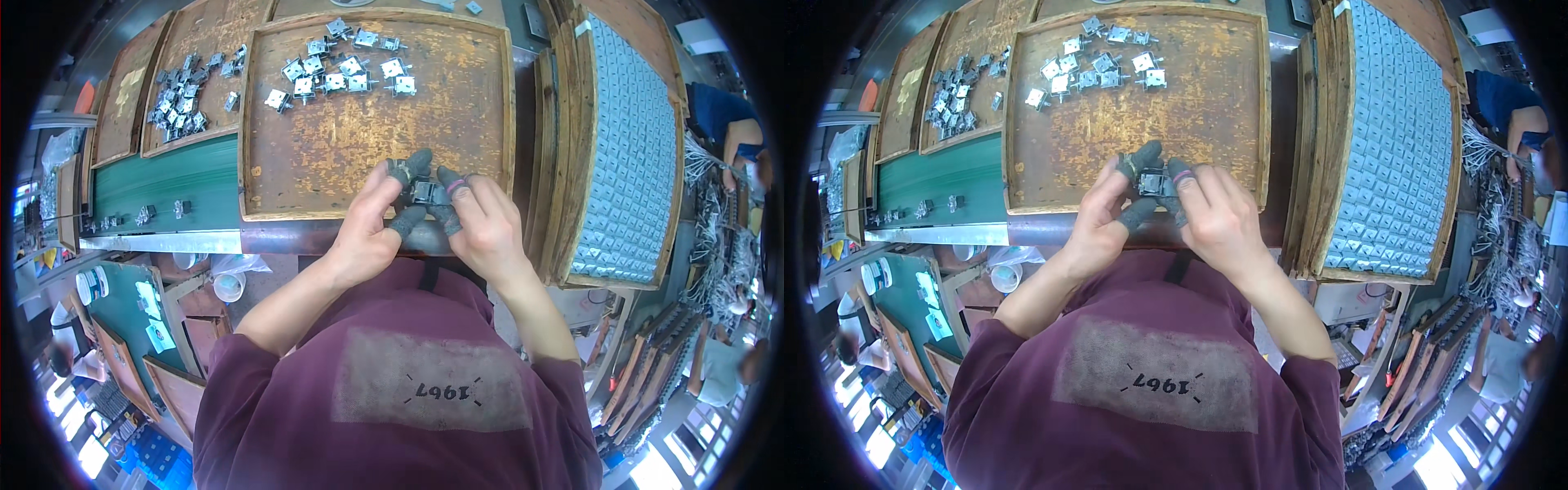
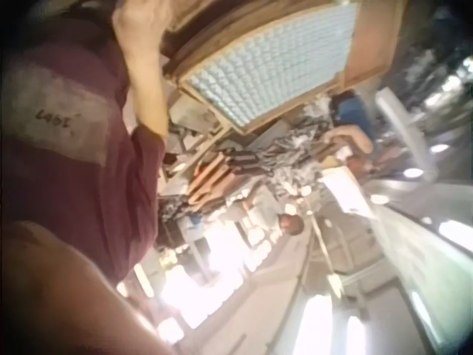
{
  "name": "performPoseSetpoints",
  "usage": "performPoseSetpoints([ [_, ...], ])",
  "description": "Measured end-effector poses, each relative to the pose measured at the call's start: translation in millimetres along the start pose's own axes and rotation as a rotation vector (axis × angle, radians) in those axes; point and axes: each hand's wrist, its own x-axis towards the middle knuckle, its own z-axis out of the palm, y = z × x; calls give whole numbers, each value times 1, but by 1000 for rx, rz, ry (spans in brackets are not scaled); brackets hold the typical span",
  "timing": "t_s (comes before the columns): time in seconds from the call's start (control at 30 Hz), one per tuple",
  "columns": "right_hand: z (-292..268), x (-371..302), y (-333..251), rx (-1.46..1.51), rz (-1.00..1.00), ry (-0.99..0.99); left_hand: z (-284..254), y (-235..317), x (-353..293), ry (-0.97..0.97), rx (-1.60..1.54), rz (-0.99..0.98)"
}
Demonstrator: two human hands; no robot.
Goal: The person is sorting metallic electronic components from a bulk tray into a partitioned storage tray.
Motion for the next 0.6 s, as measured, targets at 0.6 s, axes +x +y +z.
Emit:
performPoseSetpoints([
  [0.6, 14, 8, -7, 2, 140, 48, -4, 5, 12, -81, 372, 52],
])
